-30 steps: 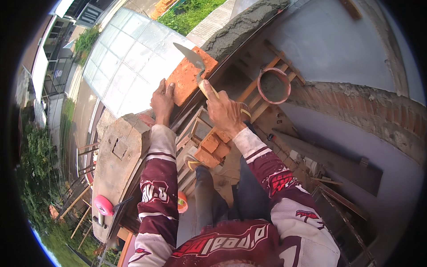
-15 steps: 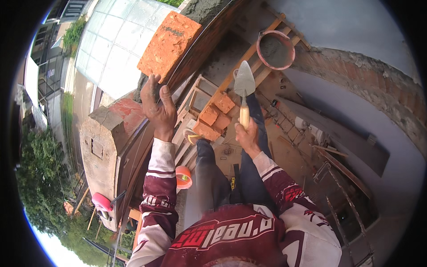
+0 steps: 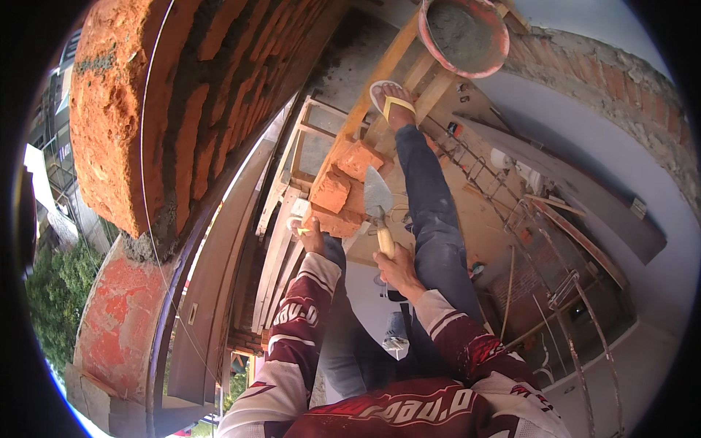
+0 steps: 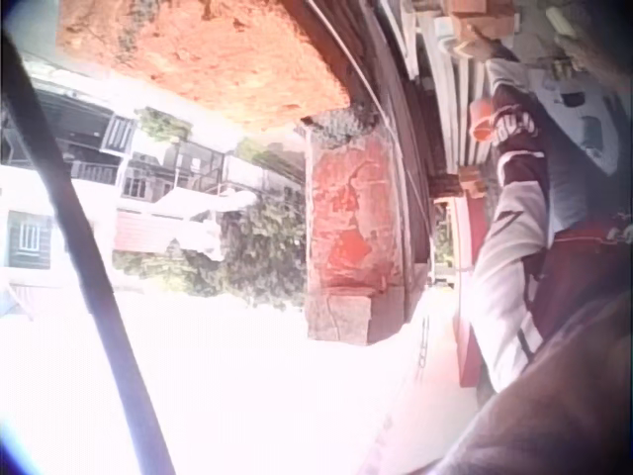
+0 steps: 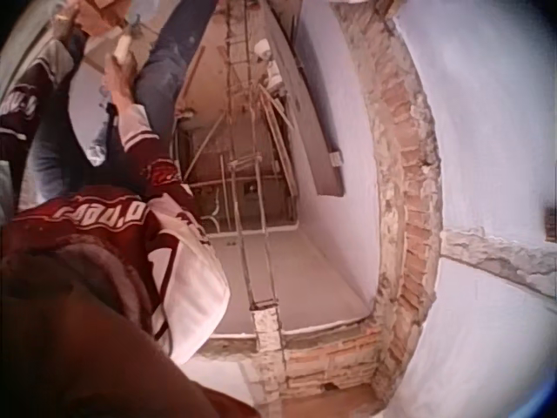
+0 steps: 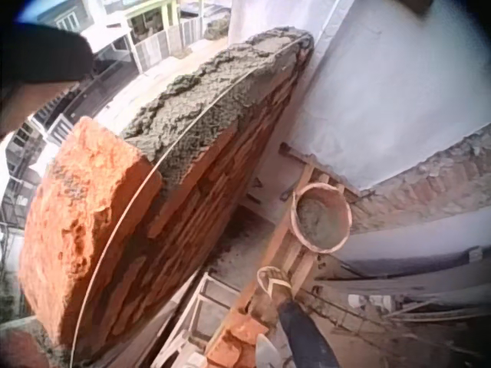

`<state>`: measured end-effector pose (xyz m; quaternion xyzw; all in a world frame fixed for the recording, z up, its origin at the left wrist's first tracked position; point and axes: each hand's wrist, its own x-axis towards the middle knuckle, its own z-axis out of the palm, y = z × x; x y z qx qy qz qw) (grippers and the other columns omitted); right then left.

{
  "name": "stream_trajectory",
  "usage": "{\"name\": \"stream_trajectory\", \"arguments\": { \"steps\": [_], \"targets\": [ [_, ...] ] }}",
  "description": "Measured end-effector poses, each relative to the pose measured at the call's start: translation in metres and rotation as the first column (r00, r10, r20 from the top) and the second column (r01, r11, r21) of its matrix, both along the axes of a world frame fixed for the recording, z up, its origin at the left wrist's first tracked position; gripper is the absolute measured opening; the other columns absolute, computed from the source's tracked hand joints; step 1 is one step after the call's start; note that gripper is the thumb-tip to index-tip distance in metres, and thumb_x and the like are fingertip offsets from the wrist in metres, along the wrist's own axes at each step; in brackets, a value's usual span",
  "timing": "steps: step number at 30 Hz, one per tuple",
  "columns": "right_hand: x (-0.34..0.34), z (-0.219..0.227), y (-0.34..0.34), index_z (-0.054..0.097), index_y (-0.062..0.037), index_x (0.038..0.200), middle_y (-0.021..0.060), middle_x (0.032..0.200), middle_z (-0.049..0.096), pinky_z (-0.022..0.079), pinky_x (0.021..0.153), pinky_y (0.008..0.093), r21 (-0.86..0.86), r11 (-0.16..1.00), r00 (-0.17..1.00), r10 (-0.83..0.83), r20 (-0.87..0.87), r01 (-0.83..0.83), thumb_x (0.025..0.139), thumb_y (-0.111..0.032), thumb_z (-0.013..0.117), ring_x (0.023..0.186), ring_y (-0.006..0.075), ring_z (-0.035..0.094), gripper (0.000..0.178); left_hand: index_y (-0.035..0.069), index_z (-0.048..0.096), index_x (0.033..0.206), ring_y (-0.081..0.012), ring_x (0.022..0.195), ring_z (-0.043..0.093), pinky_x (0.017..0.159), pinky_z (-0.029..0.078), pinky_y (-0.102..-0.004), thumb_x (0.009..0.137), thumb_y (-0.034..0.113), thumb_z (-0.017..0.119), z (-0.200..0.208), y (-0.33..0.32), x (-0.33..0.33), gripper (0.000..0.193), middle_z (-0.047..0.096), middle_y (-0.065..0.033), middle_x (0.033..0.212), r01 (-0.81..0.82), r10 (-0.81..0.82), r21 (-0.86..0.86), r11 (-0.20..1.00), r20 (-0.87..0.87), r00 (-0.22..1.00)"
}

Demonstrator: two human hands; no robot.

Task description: The person scoops mortar from a bucket with a trowel and spreads it along a brick wall. They place bricks onto the mortar, tap them into position, and scrape excess mortar from the joints.

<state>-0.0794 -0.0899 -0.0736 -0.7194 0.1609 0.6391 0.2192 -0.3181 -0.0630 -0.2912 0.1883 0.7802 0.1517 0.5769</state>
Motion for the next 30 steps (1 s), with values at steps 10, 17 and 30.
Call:
{"name": "stream_trajectory", "arguments": {
  "steps": [10,17,30],
  "targets": [
    [-0.017,-0.012,-0.014,0.054,-0.0026,0.097,0.0014,0.071,0.056,0.043,0.043,0.0273,0.003,0.999,0.999,-0.052,-0.01,0.052,0.094,-0.018,0.066,0.049,0.0091,0.052,0.02,-0.013,0.044,0.144,-0.0424,0.138,0.041,0.118,0.029,-0.0484,0.074,0.064,0.081,-0.05,0.027,-0.011,0.111,0.044,-0.0319,0.146,0.506,-0.633,-0.385,0.772,-0.399,0.663],
    [-0.027,-0.02,-0.021,0.052,-0.0015,0.096,0.0034,0.071,0.055,0.041,0.042,0.0289,0.016,0.994,0.994,-0.11,0.025,0.109,0.091,-0.015,0.069,0.051,0.0098,0.052,0.022,-0.009,0.054,0.136,-0.0328,0.122,0.057,0.107,0.044,-0.0414,0.073,0.026,0.086,-0.026,0.001,-0.031,0.079,0.058,-0.0229,0.135,0.117,-0.129,-0.143,0.983,-0.081,0.988],
    [0.043,0.028,0.044,0.055,0.0037,0.131,0.0174,0.114,0.066,0.052,0.092,0.0397,0.413,0.844,0.924,0.226,0.307,-0.343,0.07,-0.044,0.093,0.106,0.026,0.065,0.087,0.01,0.045,0.144,-0.0375,0.128,0.056,0.101,0.051,-0.0573,0.083,0.041,0.071,0.258,0.065,-0.01,0.073,0.054,-0.0154,0.141,-0.2,0.316,-0.28,0.939,0.466,0.827]
  ]
}}
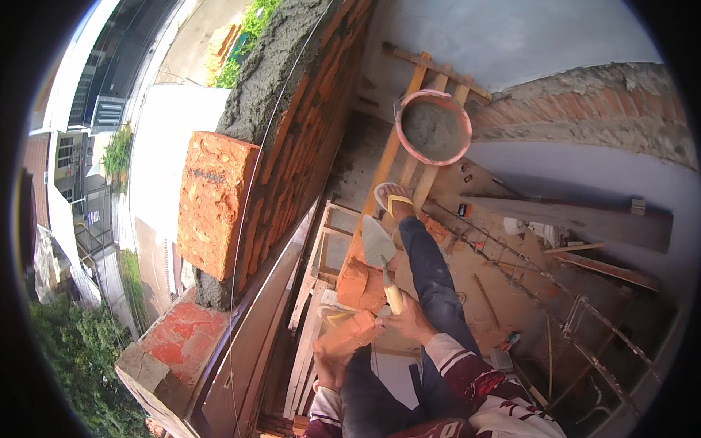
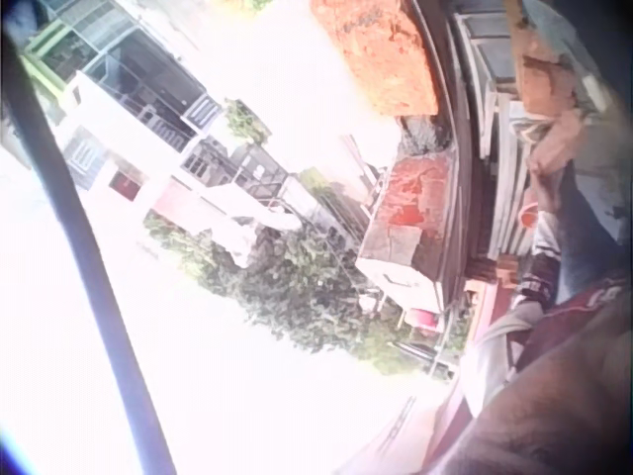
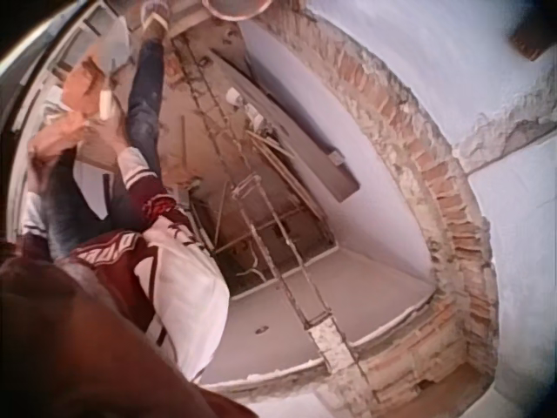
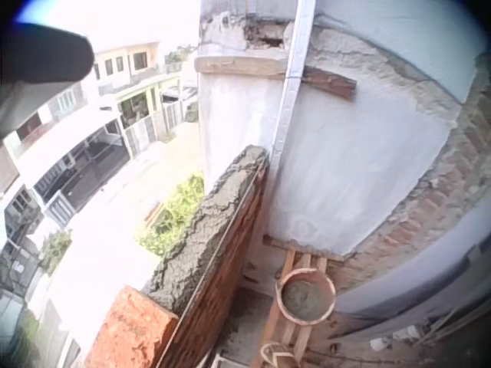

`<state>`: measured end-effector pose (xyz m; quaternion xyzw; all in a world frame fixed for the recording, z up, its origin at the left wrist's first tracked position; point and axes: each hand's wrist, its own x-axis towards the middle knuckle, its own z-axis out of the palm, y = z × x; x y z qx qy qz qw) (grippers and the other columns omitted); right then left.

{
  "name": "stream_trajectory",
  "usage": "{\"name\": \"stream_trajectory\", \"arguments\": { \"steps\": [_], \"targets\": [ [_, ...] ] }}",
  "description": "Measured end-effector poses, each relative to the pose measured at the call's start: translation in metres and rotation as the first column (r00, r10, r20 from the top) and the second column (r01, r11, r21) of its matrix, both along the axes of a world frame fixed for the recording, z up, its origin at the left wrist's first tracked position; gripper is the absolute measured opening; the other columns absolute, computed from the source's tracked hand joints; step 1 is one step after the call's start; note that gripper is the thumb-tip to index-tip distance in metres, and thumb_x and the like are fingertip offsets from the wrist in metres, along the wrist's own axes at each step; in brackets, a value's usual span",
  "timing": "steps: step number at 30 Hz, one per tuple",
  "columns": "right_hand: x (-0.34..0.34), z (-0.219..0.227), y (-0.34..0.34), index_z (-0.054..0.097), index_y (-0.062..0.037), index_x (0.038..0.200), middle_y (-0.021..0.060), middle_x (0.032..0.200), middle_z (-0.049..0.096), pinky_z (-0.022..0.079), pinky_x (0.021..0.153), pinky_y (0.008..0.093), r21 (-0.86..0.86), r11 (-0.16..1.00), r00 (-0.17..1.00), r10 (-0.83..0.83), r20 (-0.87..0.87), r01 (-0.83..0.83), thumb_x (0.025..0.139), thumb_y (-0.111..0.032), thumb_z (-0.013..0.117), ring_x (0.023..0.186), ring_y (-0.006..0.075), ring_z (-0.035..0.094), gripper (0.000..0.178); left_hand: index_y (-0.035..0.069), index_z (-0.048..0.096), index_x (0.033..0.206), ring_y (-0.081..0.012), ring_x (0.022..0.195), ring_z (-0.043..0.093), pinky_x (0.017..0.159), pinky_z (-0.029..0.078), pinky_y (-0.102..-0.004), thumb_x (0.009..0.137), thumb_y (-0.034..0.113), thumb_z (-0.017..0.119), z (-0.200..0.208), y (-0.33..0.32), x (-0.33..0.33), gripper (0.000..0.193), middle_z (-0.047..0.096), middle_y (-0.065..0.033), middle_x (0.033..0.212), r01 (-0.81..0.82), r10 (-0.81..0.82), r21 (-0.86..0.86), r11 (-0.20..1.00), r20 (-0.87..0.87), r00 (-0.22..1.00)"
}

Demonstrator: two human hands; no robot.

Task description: The person scoops mortar from a bucket with a trowel and spreads it along a brick wall. They place bricks onto the mortar, tap them into position, and scrape excess mortar from the joints.

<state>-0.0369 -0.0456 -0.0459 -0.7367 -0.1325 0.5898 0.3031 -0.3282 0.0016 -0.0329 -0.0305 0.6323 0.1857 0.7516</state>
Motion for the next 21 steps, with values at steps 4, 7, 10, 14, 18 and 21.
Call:
{"name": "stream_trajectory", "arguments": {
  "steps": [4,7,10,14,18,21],
  "targets": [
    [0.052,0.046,0.045,0.056,0.0017,0.121,0.0064,0.108,0.064,0.051,0.088,0.0326,0.222,0.975,0.976,0.023,-0.216,0.026,0.065,-0.035,0.099,0.097,0.0138,0.06,0.079,0.014,0.041,0.15,-0.0421,0.137,0.049,0.108,0.045,-0.0627,0.081,0.047,0.07,0.065,0.044,0.047,0.082,0.046,-0.0181,0.152,-0.052,0.076,-0.108,0.993,0.228,0.971],
    [0.086,0.084,0.079,0.048,0.0034,0.139,0.0062,0.115,0.064,0.051,0.096,0.0308,0.128,0.97,0.819,-0.1,-0.565,0.206,0.065,-0.033,0.099,0.107,0.0142,0.059,0.097,0.017,0.038,0.154,-0.0425,0.141,0.044,0.113,0.038,-0.0651,0.082,0.051,0.069,0.098,0.072,0.095,0.086,0.042,-0.0162,0.157,-0.057,0.101,-0.149,0.987,0.306,0.947],
    [0.13,0.114,0.113,0.047,0.0042,0.141,0.007,0.117,0.063,0.048,0.1,0.0301,0.419,0.907,0.955,0.087,-0.285,0.042,0.068,-0.025,0.098,0.109,0.0145,0.058,0.093,0.017,0.038,0.154,-0.0418,0.143,0.042,0.113,0.036,-0.0661,0.086,0.056,0.065,0.121,0.102,0.139,0.084,0.041,-0.013,0.158,-0.072,0.118,-0.16,0.985,0.301,0.946],
    [0.176,0.149,0.139,0.051,0.0041,0.136,0.0073,0.12,0.061,0.048,0.097,0.0301,0.502,0.865,0.987,0.066,-0.148,0.018,0.068,-0.022,0.096,0.11,0.0143,0.057,0.085,0.017,0.037,0.155,-0.0407,0.14,0.045,0.111,0.037,-0.0658,0.091,0.061,0.058,0.147,0.154,0.187,0.081,0.04,-0.0136,0.158,0.063,0.032,-0.202,0.977,0.436,0.899],
    [0.203,0.171,0.149,0.057,0.002,0.118,0.0057,0.105,0.062,0.05,0.092,0.0315,0.541,0.828,0.989,-0.109,-0.105,0.148,0.069,-0.026,0.095,0.1,0.0159,0.061,0.068,0.013,0.025,0.16,-0.0439,0.147,0.032,0.115,0.025,-0.0678,0.084,0.074,0.064,0.192,0.179,0.231,0.105,0.031,-0.0198,0.161,0.502,-0.465,0.445,0.741,-0.199,0.863],
    [0.216,0.179,0.153,0.055,0.0006,0.126,0.0057,0.113,0.062,0.053,0.088,0.0296,0.489,0.81,0.943,-0.232,-0.24,0.324,0.07,-0.019,0.094,0.102,0.0131,0.06,0.07,0.004,0.026,0.156,-0.0457,0.152,0.017,0.116,0.01,-0.074,0.076,0.07,0.076,0.212,0.196,0.263,0.115,0.027,-0.0228,0.161,0.91,0.01,0.137,-0.391,-0.988,0.154]
  ]
}}
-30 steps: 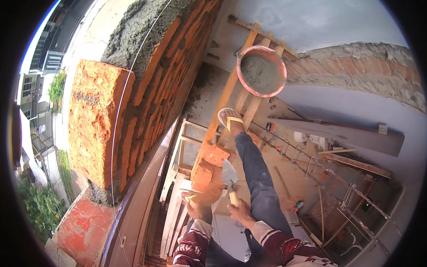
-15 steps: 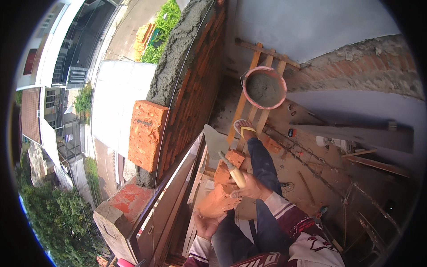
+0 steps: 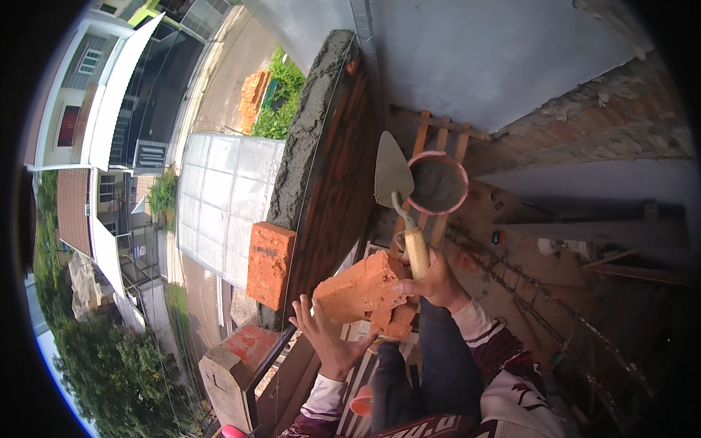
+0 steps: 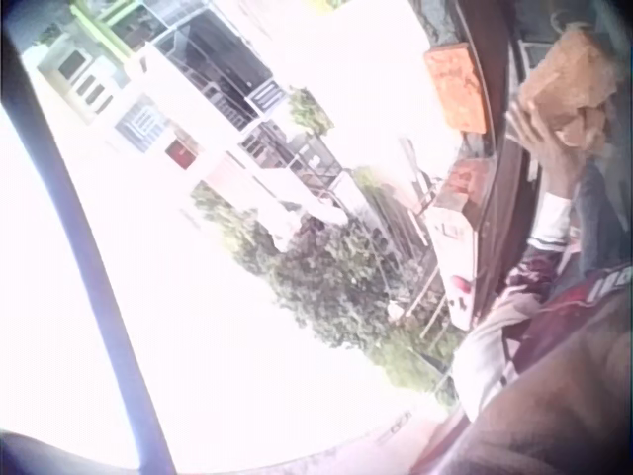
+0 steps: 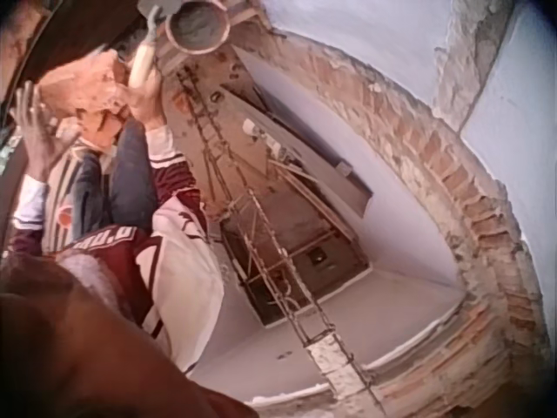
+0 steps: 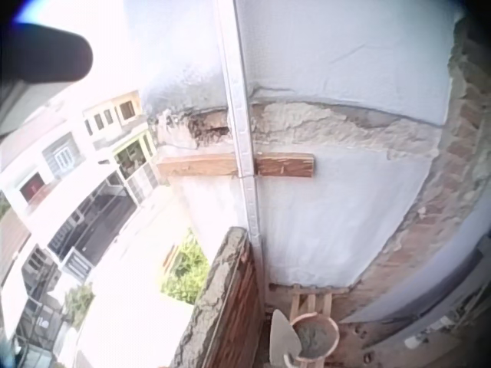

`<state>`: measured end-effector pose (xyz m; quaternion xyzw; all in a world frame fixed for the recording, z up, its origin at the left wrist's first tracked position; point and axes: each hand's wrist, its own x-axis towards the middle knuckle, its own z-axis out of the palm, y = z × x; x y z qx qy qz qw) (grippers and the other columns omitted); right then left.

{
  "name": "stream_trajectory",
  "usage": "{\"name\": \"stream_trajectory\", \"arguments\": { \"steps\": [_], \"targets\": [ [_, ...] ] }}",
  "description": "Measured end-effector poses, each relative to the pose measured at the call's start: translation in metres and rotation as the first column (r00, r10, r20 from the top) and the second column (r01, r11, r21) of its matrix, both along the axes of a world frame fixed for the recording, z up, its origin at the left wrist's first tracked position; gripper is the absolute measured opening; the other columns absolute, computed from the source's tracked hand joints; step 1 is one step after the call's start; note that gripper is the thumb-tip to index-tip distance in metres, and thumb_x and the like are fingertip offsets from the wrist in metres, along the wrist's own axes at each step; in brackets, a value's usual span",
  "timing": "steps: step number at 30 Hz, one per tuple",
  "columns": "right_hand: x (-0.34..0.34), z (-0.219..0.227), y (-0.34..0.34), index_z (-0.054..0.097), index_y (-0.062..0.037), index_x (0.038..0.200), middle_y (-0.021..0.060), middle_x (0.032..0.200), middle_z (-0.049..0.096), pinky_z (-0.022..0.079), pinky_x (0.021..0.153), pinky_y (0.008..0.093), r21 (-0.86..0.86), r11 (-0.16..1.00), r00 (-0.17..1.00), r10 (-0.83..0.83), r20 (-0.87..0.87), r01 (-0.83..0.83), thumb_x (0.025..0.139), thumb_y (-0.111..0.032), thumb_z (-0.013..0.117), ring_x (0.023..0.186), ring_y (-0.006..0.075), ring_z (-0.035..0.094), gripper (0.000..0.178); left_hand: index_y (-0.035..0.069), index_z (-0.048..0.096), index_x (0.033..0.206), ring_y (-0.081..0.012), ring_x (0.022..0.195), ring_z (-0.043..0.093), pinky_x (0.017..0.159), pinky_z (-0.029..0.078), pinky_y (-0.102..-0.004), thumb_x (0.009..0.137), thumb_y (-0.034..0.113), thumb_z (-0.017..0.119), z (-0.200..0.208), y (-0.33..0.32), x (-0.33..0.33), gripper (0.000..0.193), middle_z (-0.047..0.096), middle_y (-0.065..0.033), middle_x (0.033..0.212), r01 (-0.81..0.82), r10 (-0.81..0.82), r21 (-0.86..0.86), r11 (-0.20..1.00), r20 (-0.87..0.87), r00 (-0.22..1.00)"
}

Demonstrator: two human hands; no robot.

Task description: The person scoops mortar from a bucket with a trowel and spreads it along a brick wall. They place bricks onto the mortar, tap them into position, and scrape excess mortar from the joints.

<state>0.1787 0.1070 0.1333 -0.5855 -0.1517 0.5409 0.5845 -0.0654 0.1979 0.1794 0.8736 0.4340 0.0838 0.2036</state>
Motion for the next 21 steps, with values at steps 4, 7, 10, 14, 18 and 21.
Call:
{"name": "stream_trajectory", "arguments": {
  "steps": [4,7,10,14,18,21],
  "targets": [
    [0.011,0.007,0.007,0.052,0.0041,0.128,0.0083,0.114,0.062,0.06,0.077,0.0269,0.085,0.981,0.961,-0.148,-0.235,0.172,0.074,-0.011,0.088,0.093,0.0136,0.066,0.065,0.003,0.027,0.155,-0.0455,0.153,0.017,0.112,-0.006,-0.0792,0.062,0.059,0.087,-0.009,0.038,0.047,0.124,0.03,-0.0246,0.16,0.292,-0.265,0.122,0.948,-0.203,0.943],
    [0.021,0.013,0.016,0.052,0.0062,0.125,0.0082,0.114,0.062,0.058,0.084,0.029,0.1,0.972,0.958,-0.186,-0.217,0.211,0.073,-0.01,0.088,0.099,0.0156,0.066,0.065,0.005,0.035,0.149,-0.0394,0.141,0.038,0.119,0.003,-0.0721,0.057,0.044,0.088,-0.007,0.065,0.067,0.114,0.046,-0.0196,0.146,0.353,-0.35,0.035,0.935,-0.08,0.934],
    [0.037,0.018,0.027,0.05,0.006,0.133,0.0128,0.123,0.062,0.055,0.095,0.0322,0.148,0.98,0.988,-0.123,-0.092,0.136,0.076,-0.021,0.092,0.113,0.0179,0.063,0.076,0.006,0.039,0.146,-0.0359,0.128,0.048,0.117,0.024,-0.0595,0.055,0.034,0.088,0.003,0.08,0.085,0.107,0.052,-0.0162,0.136,0.336,-0.34,0.069,0.939,0.055,0.939],
    [0.052,0.01,0.034,0.041,0.0036,0.144,0.0218,0.149,0.047,0.06,0.094,0.0361,0.2,0.949,0.963,-0.262,0.062,0.245,0.087,-0.025,0.082,0.134,0.0342,0.053,0.076,0.005,0.038,0.147,-0.0378,0.125,0.048,0.106,0.033,-0.052,0.056,0.03,0.087,0.025,0.105,0.094,0.106,0.051,-0.0191,0.135,0.202,-0.202,0.015,0.979,0.076,0.976],
    [0.041,-0.008,-0.002,0.045,0.0058,0.138,0.0239,0.141,0.053,0.061,0.095,0.0401,0.093,0.934,0.938,-0.344,-0.032,0.346,0.09,-0.023,0.08,0.129,0.0331,0.058,0.066,-0.005,0.037,0.14,-0.0368,0.116,0.057,0.1,0.047,-0.0481,0.06,0.022,0.09,0.03,0.176,0.105,0.1,0.054,-0.0253,0.129,-0.023,0.046,-0.113,0.993,0.21,0.977],
    [0.016,-0.027,-0.035,0.052,0.0042,0.127,0.0202,0.128,0.061,0.062,0.088,0.0356,-0.083,0.939,0.942,-0.335,-0.022,0.333,0.091,-0.021,0.08,0.112,0.0255,0.067,0.052,-0.011,0.037,0.131,-0.0248,0.09,0.068,0.076,0.06,-0.035,0.069,0.008,0.089,0.018,0.244,0.123,0.083,0.064,-0.0216,0.112,-0.1,0.271,-0.458,0.883,0.324,0.906]
  ]
}}
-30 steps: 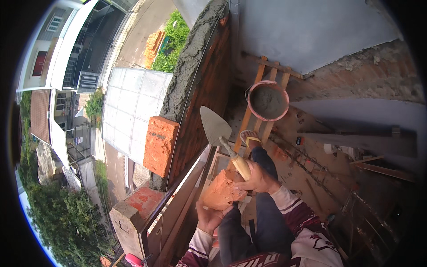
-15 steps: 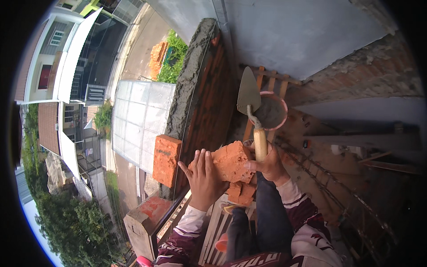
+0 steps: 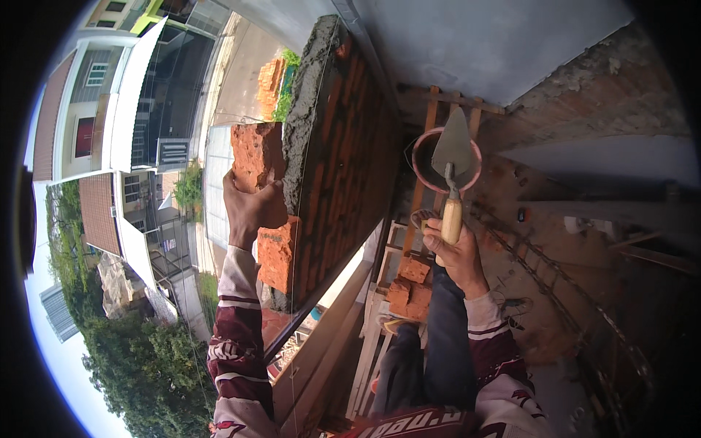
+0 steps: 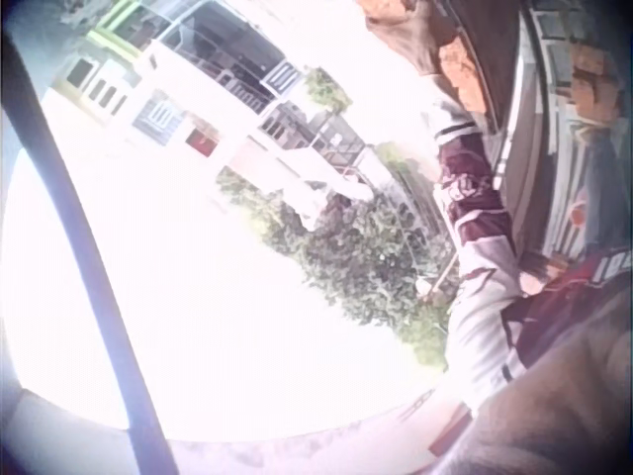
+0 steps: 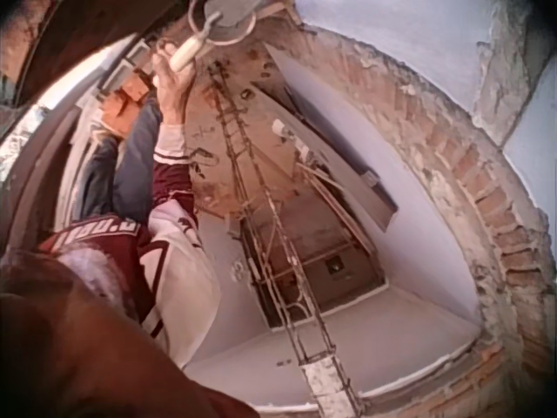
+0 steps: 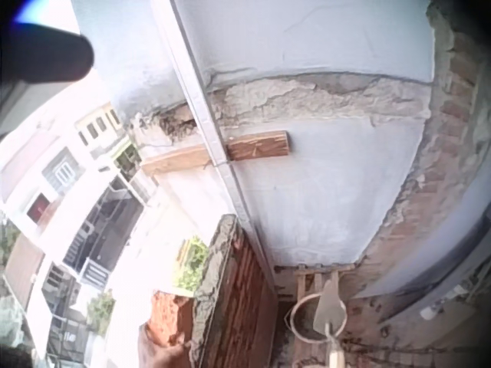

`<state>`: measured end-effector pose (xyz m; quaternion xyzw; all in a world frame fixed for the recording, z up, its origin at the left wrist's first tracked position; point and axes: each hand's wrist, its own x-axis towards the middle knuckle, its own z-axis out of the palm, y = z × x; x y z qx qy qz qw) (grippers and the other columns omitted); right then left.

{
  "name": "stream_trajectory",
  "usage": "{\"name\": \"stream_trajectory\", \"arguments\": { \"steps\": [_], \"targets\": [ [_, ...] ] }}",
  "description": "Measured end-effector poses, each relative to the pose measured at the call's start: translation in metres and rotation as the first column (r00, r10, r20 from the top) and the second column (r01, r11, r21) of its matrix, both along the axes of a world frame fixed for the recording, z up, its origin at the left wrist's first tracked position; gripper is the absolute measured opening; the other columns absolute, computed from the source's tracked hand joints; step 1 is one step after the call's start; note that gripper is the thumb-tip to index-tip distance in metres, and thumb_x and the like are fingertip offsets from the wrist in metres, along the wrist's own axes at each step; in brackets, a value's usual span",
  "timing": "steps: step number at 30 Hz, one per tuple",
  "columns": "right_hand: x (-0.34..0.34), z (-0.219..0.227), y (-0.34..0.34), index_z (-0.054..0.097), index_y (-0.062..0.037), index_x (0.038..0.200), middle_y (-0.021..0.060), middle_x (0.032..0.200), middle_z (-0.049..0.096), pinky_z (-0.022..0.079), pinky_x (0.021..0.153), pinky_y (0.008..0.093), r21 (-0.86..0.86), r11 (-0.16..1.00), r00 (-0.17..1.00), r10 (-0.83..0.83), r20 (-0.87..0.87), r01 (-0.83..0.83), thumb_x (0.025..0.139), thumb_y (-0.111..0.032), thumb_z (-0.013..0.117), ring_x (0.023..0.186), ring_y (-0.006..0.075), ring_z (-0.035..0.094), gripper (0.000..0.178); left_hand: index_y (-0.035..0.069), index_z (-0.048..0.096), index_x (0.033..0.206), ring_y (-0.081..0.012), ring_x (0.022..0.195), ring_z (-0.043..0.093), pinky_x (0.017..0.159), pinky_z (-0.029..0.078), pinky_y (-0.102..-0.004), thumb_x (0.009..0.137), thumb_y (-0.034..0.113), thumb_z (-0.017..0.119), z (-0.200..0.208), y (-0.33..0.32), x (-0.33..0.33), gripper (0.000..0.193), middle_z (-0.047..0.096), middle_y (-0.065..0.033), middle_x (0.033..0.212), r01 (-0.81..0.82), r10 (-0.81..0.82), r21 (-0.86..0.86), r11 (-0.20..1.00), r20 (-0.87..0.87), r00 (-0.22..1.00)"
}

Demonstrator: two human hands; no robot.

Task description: The person scoops mortar from a bucket with a trowel and spreads it along a brick wall. They place bricks onto the mortar, tap them into position, and scrape excess mortar from the joints.

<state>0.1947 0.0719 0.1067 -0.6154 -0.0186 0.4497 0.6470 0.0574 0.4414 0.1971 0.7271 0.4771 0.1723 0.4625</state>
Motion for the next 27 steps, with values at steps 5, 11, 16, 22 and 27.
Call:
{"name": "stream_trajectory", "arguments": {
  "steps": [5,11,16,22,27],
  "targets": [
    [-0.053,-0.027,-0.029,0.059,0.0002,0.113,0.0097,0.104,0.067,0.06,0.075,0.0288,-0.107,0.994,0.982,-0.051,-0.183,0.032,0.091,-0.018,0.079,0.086,0.0139,0.069,0.035,-0.013,0.045,0.121,-0.0268,0.083,0.069,0.073,0.06,-0.0363,0.068,0.009,0.09,-0.037,0.054,0.017,0.073,0.067,-0.0229,0.106,-0.045,0.028,-0.193,0.98,-0.091,0.995],
    [-0.07,-0.029,-0.041,0.061,-0.0016,0.103,0.0028,0.087,0.064,0.053,0.067,0.0253,-0.182,0.983,0.98,-0.06,-0.191,0.025,0.09,-0.017,0.079,0.073,0.0106,0.063,0.027,-0.015,0.047,0.12,-0.0258,0.084,0.07,0.074,0.06,-0.035,0.065,0.019,0.093,-0.083,0.055,0.021,0.079,0.067,-0.0233,0.105,0.139,-0.158,-0.184,0.973,-0.095,0.983],
    [-0.064,-0.027,-0.044,0.061,-0.0017,0.103,0.0023,0.085,0.063,0.049,0.065,0.0247,-0.189,0.982,0.988,-0.035,-0.153,0.005,0.09,-0.017,0.079,0.072,0.0103,0.06,0.027,-0.012,0.045,0.126,-0.0339,0.103,0.065,0.091,0.055,-0.0418,0.065,0.036,0.091,-0.091,0.046,0.027,0.091,0.062,-0.0267,0.115,0.107,-0.121,-0.06,0.993,-0.366,0.923],
    [-0.069,-0.029,-0.042,0.059,-0.0025,0.101,0.0016,0.084,0.061,0.049,0.065,0.0251,-0.183,0.983,0.98,-0.059,-0.188,0.024,0.091,-0.015,0.076,0.071,0.0098,0.058,0.023,-0.012,0.043,0.132,-0.04,0.114,0.062,0.101,0.051,-0.0459,0.065,0.044,0.09,-0.085,0.036,0.031,0.098,0.059,-0.0292,0.123,0.166,-0.09,0.098,0.981,-0.532,0.842],
    [-0.078,-0.032,-0.03,0.058,-0.0031,0.101,0.0013,0.085,0.061,0.049,0.065,0.0249,-0.174,0.985,0.981,-0.041,-0.19,0.007,0.092,-0.014,0.076,0.071,0.009,0.058,0.023,-0.014,0.038,0.138,-0.0384,0.116,0.062,0.1,0.052,-0.043,0.068,0.043,0.09,-0.087,0.037,0.026,0.104,0.057,-0.0304,0.127,0.21,-0.133,0.106,0.972,-0.489,0.862]
  ]
}}
